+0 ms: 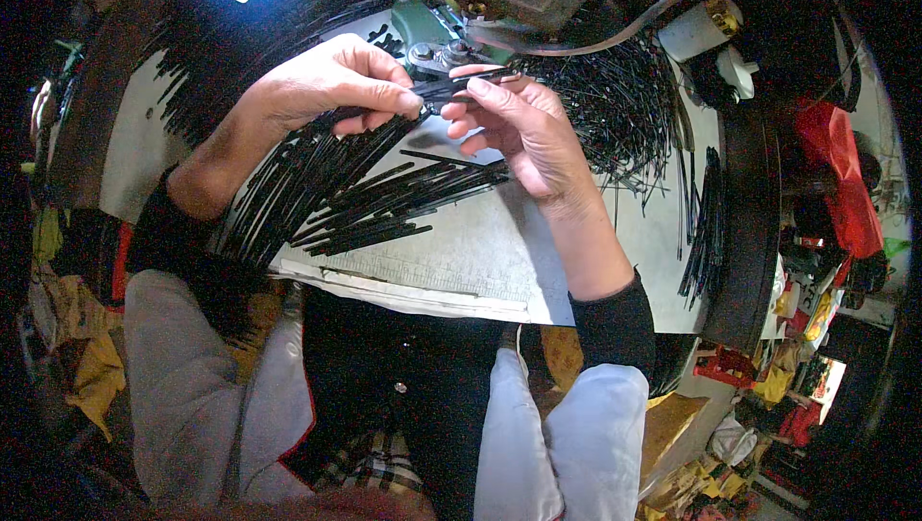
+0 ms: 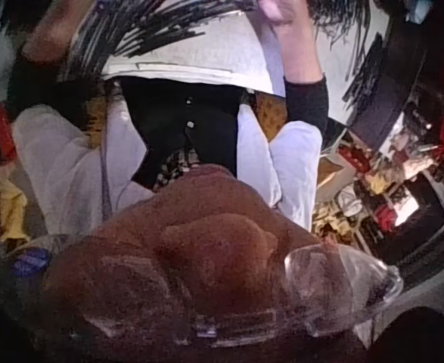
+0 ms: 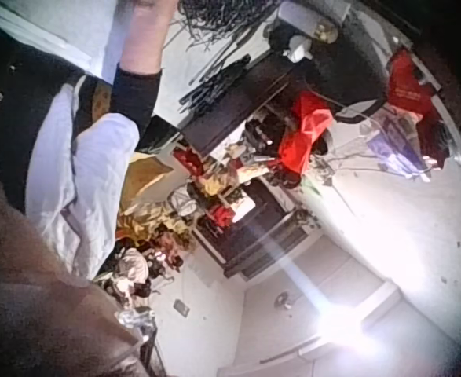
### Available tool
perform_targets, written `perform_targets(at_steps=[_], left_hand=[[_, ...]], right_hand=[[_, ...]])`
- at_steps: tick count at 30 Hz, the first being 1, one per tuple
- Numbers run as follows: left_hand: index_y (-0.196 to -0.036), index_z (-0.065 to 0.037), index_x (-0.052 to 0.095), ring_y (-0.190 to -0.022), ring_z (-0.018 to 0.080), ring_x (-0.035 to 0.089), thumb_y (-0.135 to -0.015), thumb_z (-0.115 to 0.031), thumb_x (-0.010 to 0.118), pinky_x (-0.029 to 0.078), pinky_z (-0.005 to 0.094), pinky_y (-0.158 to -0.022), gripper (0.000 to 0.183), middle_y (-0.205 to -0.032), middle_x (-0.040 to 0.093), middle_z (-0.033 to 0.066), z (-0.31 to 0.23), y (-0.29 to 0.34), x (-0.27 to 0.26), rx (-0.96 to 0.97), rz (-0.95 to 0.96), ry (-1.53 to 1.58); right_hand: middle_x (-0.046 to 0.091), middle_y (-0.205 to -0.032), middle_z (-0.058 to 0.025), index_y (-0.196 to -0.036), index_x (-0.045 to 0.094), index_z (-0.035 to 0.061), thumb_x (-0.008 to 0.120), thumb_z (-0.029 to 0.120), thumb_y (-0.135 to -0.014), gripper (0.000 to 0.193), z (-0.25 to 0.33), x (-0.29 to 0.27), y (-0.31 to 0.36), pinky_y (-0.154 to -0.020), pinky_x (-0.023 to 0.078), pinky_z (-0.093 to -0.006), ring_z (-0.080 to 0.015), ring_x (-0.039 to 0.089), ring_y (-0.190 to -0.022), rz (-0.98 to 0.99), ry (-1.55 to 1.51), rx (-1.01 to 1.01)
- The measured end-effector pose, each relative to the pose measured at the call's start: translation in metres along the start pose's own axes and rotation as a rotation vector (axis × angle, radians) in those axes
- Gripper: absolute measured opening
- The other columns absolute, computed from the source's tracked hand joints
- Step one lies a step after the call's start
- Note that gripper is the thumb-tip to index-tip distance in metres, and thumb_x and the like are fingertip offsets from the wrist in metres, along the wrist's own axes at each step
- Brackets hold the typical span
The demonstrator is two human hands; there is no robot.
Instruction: The recorder is using a manual press at a workstation to assemble or trim black plastic components, likely umbrella stays.
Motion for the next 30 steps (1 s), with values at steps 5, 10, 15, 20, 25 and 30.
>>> perform_targets(at_steps=[5,10,15,20,25,30], left_hand=[[-0.079,-0.002,0.064,-0.040,0.0036,0.045,-0.082,-0.027,0.062,0.034,0.0177,-0.036,0.025,-0.054,0.053,-0.0014,-0.015,0.003,-0.003,0.058,-0.104,-0.235],[-0.085,-0.001,0.062,-0.040,0.0038,0.043,-0.085,-0.032,0.057,0.032,0.0173,-0.036,0.032,-0.054,0.050,-0.0009,-0.011,0.002,-0.026,0.080,-0.269,-0.210],[-0.087,0.001,0.062,-0.039,0.0026,0.032,-0.086,-0.029,0.057,0.023,0.0190,-0.035,0.030,-0.049,0.037,-0.0060,-0.008,-0.011,-0.031,0.169,-0.269,-0.024],[-0.087,0.000,0.062,-0.039,0.0010,0.025,-0.084,-0.028,0.059,0.017,0.0197,-0.037,0.028,-0.048,0.031,-0.0089,-0.005,-0.018,-0.030,0.123,-0.252,0.090],[-0.086,-0.001,0.062,-0.039,0.0000,0.024,-0.084,-0.027,0.059,0.016,0.0189,-0.036,0.027,-0.048,0.030,-0.0107,-0.003,-0.016,-0.036,0.119,-0.267,0.037],[-0.084,-0.001,0.063,-0.038,-0.0006,0.024,-0.083,-0.028,0.061,0.014,0.0185,-0.035,0.027,-0.047,0.030,-0.0111,-0.004,-0.020,-0.035,0.110,-0.265,0.044]], right_hand=[[0.063,-0.082,-0.0131,-0.097,0.057,0.0017,0.055,0.018,-0.085,0.021,-0.002,-0.010,-0.002,-0.056,0.052,-0.0259,-0.0148,0.062,-0.065,-0.096,-0.023,-0.042],[0.063,-0.086,-0.0136,-0.098,0.057,0.0018,0.053,0.016,-0.087,0.018,0.014,-0.032,-0.002,-0.058,0.052,-0.0258,-0.0146,0.061,-0.066,-0.227,-0.022,-0.180],[0.063,-0.086,-0.0150,-0.100,0.056,-0.0002,0.052,0.014,-0.087,0.020,0.017,-0.037,-0.004,-0.059,0.055,-0.0275,-0.0170,0.063,-0.067,-0.233,-0.067,-0.232],[0.063,-0.084,-0.0165,-0.099,0.056,-0.0016,0.051,0.012,-0.087,0.018,0.016,-0.041,-0.004,-0.059,0.055,-0.0289,-0.0183,0.063,-0.067,-0.221,-0.123,-0.263],[0.062,-0.084,-0.0166,-0.097,0.055,-0.0022,0.049,0.011,-0.087,0.017,0.017,-0.036,-0.006,-0.059,0.055,-0.0292,-0.0190,0.063,-0.066,-0.251,-0.086,-0.241],[0.062,-0.083,-0.0162,-0.097,0.055,-0.0020,0.048,0.012,-0.088,0.018,0.017,-0.038,-0.005,-0.058,0.055,-0.0292,-0.0182,0.062,-0.065,-0.230,-0.093,-0.249]])
Point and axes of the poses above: each hand's wrist, its own y-axis away from the middle knuckle, its own x-axis out of the palm, z = x × y, the point moved 7 cm from there along -y, towards the middle knuckle
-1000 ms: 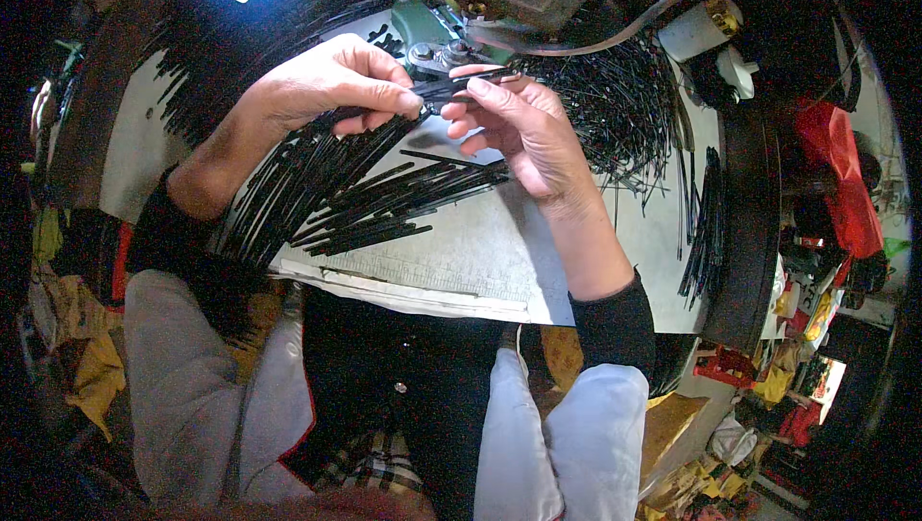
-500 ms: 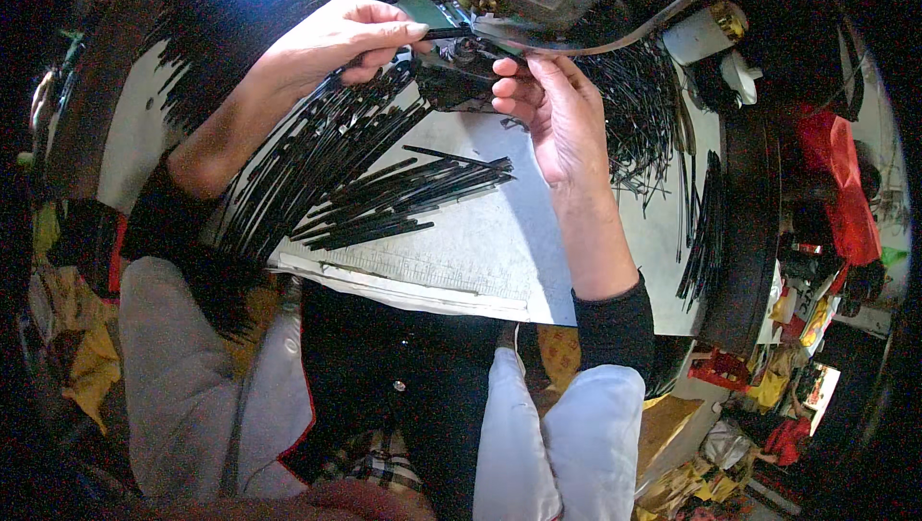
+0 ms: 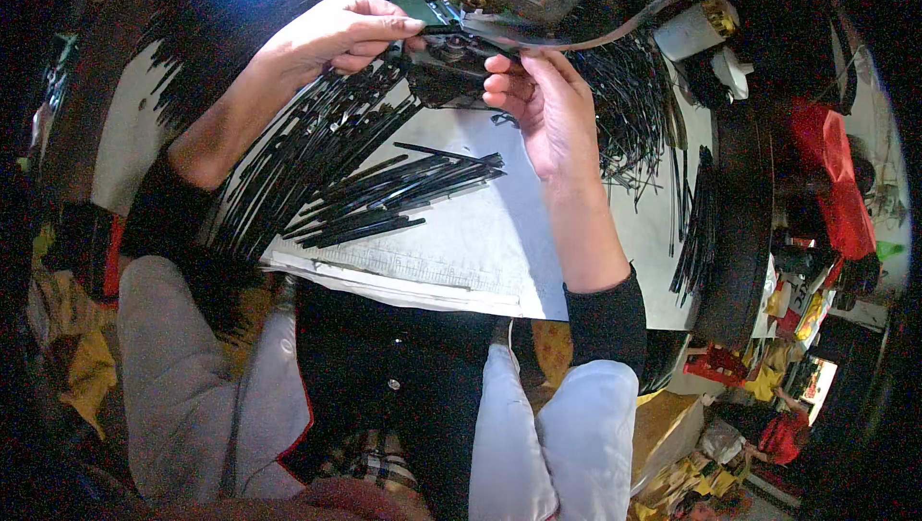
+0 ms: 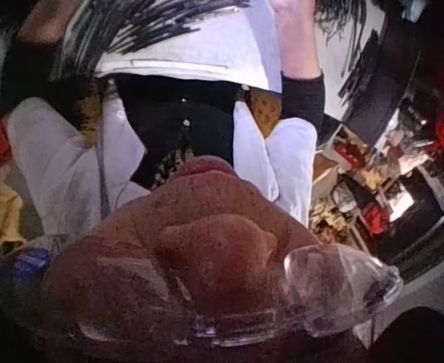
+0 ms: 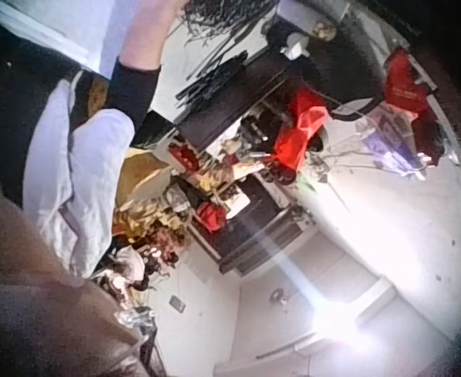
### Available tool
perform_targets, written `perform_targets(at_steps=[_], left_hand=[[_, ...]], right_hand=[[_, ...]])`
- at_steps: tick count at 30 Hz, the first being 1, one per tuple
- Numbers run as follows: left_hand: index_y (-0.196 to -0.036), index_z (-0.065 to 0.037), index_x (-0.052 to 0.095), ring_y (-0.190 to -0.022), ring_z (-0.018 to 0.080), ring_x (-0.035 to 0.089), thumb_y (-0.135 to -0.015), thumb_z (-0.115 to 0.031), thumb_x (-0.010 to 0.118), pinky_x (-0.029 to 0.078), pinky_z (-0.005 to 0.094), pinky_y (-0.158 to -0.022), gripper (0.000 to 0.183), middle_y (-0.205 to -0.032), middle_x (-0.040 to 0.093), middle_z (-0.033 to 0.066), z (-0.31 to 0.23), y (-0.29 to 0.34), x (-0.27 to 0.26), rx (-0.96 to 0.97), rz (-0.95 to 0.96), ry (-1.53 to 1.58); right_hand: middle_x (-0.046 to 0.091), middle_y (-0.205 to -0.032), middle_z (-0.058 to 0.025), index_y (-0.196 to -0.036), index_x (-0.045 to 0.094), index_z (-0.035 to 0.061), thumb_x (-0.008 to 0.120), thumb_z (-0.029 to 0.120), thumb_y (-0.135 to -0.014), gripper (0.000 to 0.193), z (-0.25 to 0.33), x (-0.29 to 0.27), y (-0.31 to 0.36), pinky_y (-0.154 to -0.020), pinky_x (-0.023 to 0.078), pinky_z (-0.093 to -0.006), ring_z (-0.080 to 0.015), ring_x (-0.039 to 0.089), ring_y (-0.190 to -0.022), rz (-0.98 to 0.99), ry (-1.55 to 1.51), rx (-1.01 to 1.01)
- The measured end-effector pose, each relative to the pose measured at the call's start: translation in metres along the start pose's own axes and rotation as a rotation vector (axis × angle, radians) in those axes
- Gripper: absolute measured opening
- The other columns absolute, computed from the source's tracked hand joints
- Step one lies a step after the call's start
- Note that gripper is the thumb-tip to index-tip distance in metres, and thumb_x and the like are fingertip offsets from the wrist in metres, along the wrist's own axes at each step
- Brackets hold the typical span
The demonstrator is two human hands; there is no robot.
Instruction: The recorder is using a manual press at a workstation to assemble or trim black plastic components, likely umbrella stays.
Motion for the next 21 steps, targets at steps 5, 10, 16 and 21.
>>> perform_targets(at_steps=[5,10,16,21], left_hand=[[-0.083,0.001,0.063,-0.037,-0.0011,0.022,-0.082,-0.029,0.062,0.014,0.0184,-0.035,0.029,-0.045,0.031,-0.0112,-0.0019,-0.0047,-0.0027,-0.024,0.055,-0.012],[-0.084,0.001,0.063,-0.036,-0.0011,0.023,-0.082,-0.027,0.063,0.014,0.0173,-0.034,0.028,-0.045,0.031,-0.0110,-0.0009,-0.0041,-0.0033,-0.022,0.036,-0.007],[-0.083,0.001,0.062,-0.036,-0.0013,0.023,-0.083,-0.025,0.062,0.014,0.0169,-0.033,0.026,-0.046,0.033,-0.0107,-0.0010,-0.0088,-0.0025,-0.025,0.063,0.007],[-0.082,0.000,0.062,-0.036,-0.0012,0.024,-0.083,-0.025,0.062,0.014,0.0168,-0.033,0.025,-0.046,0.033,-0.0102,0.0002,-0.0089,-0.0065,-0.065,0.085,-0.010]], right_hand=[[0.062,-0.083,-0.0154,-0.099,0.055,-0.0013,0.049,0.012,-0.088,0.019,-0.0018,0.0001,-0.0007,-0.059,0.055,-0.0288,-0.0172,0.061,-0.065,0.020,-0.018,0.030],[0.062,-0.082,-0.0142,-0.098,0.056,-0.0007,0.050,0.014,-0.088,0.018,-0.0005,0.0018,-0.0002,-0.058,0.054,-0.0280,-0.0164,0.061,-0.065,-0.004,-0.003,0.039],[0.063,-0.080,-0.0143,-0.097,0.056,-0.0008,0.049,0.013,-0.088,0.017,-0.0014,-0.0013,0.0002,-0.058,0.053,-0.0281,-0.0159,0.061,-0.062,-0.004,-0.024,0.038],[0.063,-0.080,-0.0146,-0.097,0.056,-0.0006,0.050,0.013,-0.088,0.018,-0.0004,0.0015,-0.0001,-0.058,0.053,-0.0281,-0.0163,0.061,-0.062,0.001,0.003,0.040]])
Point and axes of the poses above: each hand's wrist, its own y-axis away from the middle knuckle, its own x-axis out of the palm, z = x × y, the point moved 7 cm from there along -y, towards the middle knuckle
